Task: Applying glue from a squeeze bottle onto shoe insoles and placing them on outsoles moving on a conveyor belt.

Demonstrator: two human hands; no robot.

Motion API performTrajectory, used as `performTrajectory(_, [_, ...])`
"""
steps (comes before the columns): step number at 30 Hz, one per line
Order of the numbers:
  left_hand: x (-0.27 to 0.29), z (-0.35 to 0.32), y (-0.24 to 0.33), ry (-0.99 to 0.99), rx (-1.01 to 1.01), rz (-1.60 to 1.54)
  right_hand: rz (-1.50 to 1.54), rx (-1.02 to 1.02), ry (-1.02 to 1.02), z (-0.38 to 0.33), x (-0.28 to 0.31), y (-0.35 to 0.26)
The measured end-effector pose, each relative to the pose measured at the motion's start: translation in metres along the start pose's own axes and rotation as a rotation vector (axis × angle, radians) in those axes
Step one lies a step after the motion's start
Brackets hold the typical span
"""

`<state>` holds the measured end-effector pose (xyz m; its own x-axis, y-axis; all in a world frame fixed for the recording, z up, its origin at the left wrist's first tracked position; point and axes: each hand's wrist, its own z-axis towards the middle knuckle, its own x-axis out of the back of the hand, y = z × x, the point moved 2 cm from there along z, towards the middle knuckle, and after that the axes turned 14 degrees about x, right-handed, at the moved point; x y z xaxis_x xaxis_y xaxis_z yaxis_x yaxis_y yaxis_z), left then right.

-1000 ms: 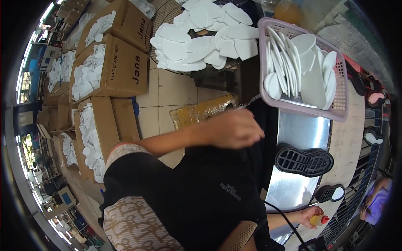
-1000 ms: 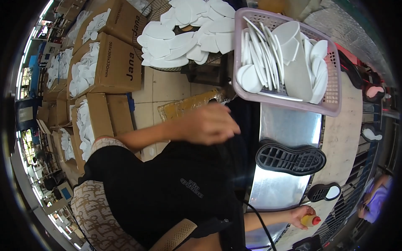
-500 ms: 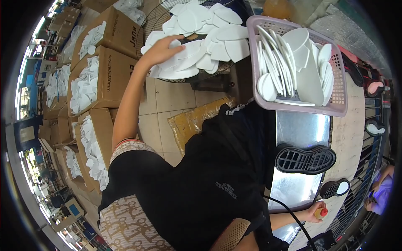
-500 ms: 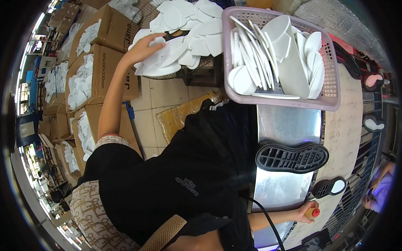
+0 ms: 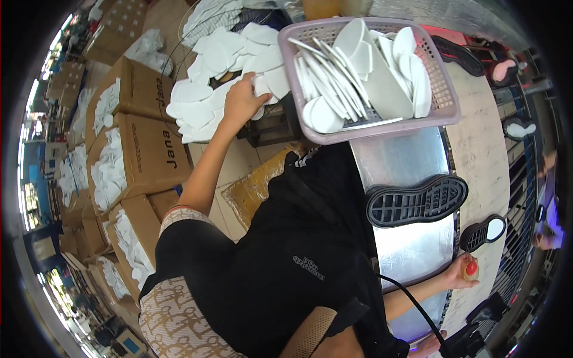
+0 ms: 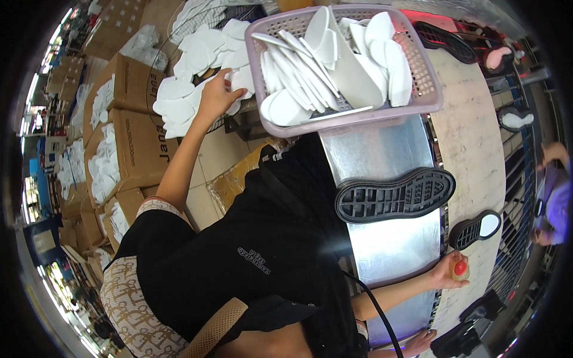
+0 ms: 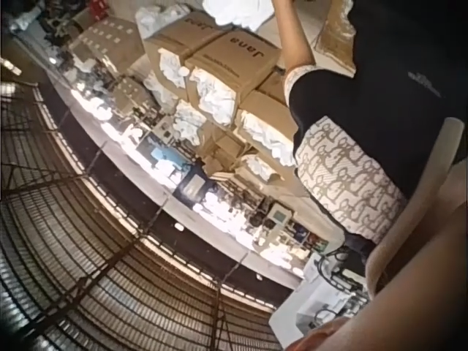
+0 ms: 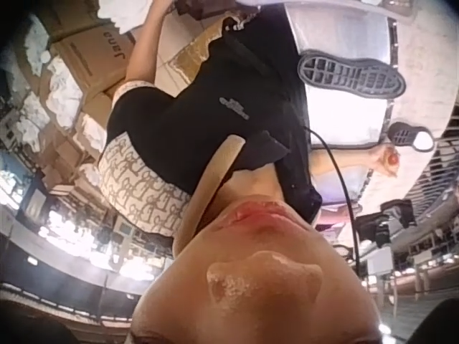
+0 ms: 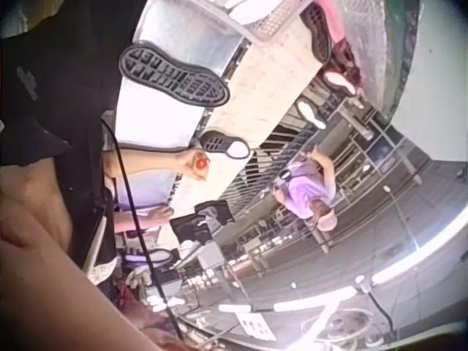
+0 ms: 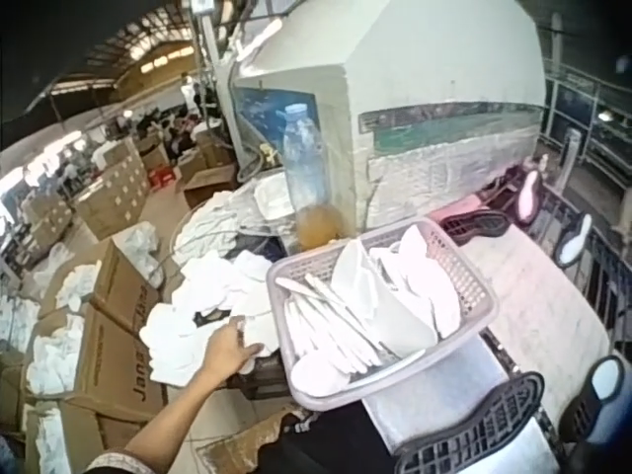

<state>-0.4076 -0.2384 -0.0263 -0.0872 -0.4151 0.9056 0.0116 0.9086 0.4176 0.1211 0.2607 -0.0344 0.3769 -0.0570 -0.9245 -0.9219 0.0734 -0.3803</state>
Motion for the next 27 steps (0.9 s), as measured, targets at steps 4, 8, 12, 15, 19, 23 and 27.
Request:
performTrajectory(4, [0.005, 0.004, -0.011, -0.030, 0.207, -0.250, 0.114, -0.138, -0.032, 0.010, 0.014, -0.006])
performTrajectory(8, [0.018, 0.002, -0.002, -0.083, 0.272, -0.689, 0.157, -0.120, 0.025, 0.024, 0.022, -0.020])
performTrajectory(12, [0.052, -0.024, 0.011, 0.021, 0.254, -0.716, 0.123, -0.097, 0.038, 0.019, 0.015, -0.012])
performTrajectory(15, [0.104, -0.055, 0.038, 0.271, 0.004, -0.750, 0.086, -0.081, 0.025, 0.026, 0.023, -0.013])
performTrajectory(19, [0.151, -0.106, 0.129, 0.324, -0.422, -1.309, 0.051, -0.025, 0.046, 0.019, 0.016, 0.002])
performTrajectory(23, [0.080, -0.172, 0.250, -0.442, -0.851, -1.382, -0.082, 0.068, -0.018, 0.041, 0.041, -0.038])
performTrajectory(27, [-0.021, -0.205, 0.303, -0.791, -0.939, -0.967, 0.014, 0.035, -0.012, 0.055, 0.073, -0.037])
